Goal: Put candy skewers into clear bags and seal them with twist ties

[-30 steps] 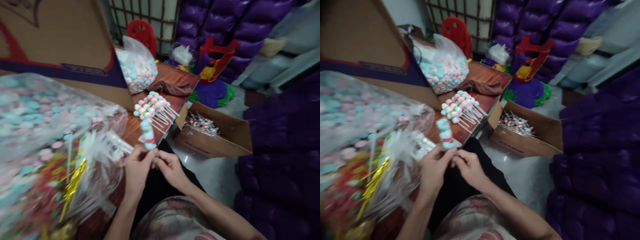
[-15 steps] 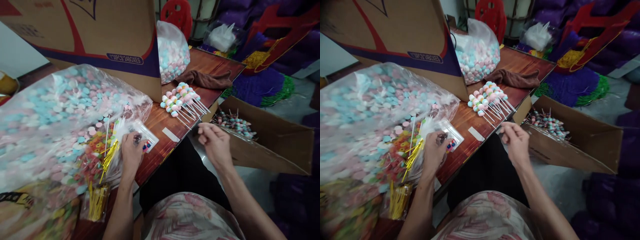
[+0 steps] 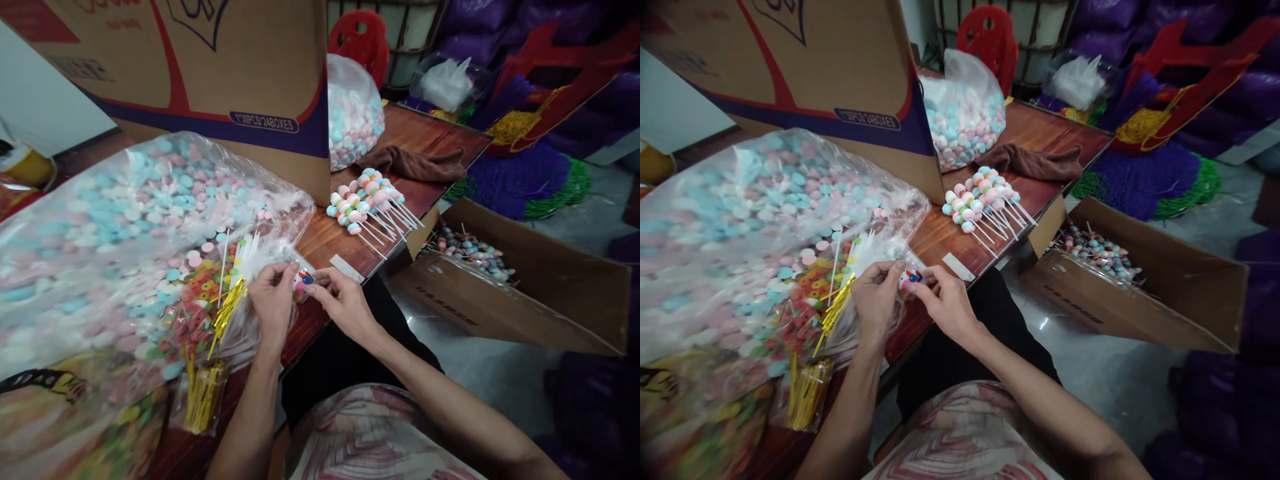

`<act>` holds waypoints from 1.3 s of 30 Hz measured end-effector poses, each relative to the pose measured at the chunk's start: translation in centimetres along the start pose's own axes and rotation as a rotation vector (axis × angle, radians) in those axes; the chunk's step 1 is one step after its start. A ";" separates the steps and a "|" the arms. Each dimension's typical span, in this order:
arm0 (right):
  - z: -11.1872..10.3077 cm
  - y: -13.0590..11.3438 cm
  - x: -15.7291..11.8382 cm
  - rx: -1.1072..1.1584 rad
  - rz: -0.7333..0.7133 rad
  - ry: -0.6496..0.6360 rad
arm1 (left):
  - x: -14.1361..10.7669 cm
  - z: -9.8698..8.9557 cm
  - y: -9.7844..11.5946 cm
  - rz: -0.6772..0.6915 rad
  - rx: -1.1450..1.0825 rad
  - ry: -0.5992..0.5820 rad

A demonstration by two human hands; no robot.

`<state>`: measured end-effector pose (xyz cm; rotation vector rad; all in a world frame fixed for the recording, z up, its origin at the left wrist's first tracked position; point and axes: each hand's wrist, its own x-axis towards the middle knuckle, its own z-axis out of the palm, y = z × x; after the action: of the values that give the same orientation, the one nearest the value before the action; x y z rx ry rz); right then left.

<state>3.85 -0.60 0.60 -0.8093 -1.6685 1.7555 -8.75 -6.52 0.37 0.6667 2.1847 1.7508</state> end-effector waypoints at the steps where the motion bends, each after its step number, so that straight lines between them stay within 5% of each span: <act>1: 0.5 0.1 0.4 0.068 0.047 -0.015 | -0.3 0.3 0.2 0.004 -0.002 -0.009; 5: 1.7 0.7 1.7 0.203 0.111 0.000 | -0.8 0.7 0.7 0.046 0.008 0.002; 11: 1.6 1.3 3.0 -0.005 -0.031 0.090 | -1.4 -1.8 0.4 -0.024 0.037 0.006; 16: 1.5 0.8 3.1 0.023 -0.019 0.106 | -2.4 -2.1 0.4 -0.288 -0.215 -0.200; 20: 1.2 -0.6 2.8 0.111 -0.088 0.098 | -2.5 -0.9 1.8 -0.595 -0.621 -0.382; 24: 0.1 -2.1 2.7 0.103 -0.141 0.131 | -2.0 0.1 3.4 -0.986 -1.055 -0.380; 26: -0.6 -2.6 2.7 0.069 -0.169 0.142 | -2.0 0.5 4.0 -1.079 -1.174 -0.339; 29: -1.8 -2.6 2.6 0.043 -0.190 0.166 | -2.4 1.4 4.3 -0.955 -1.149 -0.303; 35: -3.5 -1.2 1.6 0.150 -0.140 0.176 | -3.5 3.3 3.3 -0.401 -0.796 -0.170; 39: -3.5 -0.8 0.6 0.324 -0.044 0.103 | -3.7 4.0 2.4 -0.282 -0.693 -0.102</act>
<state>6.13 2.21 1.24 -0.6953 -1.2815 1.8562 -3.22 -4.66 1.43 0.2509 1.3677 2.0653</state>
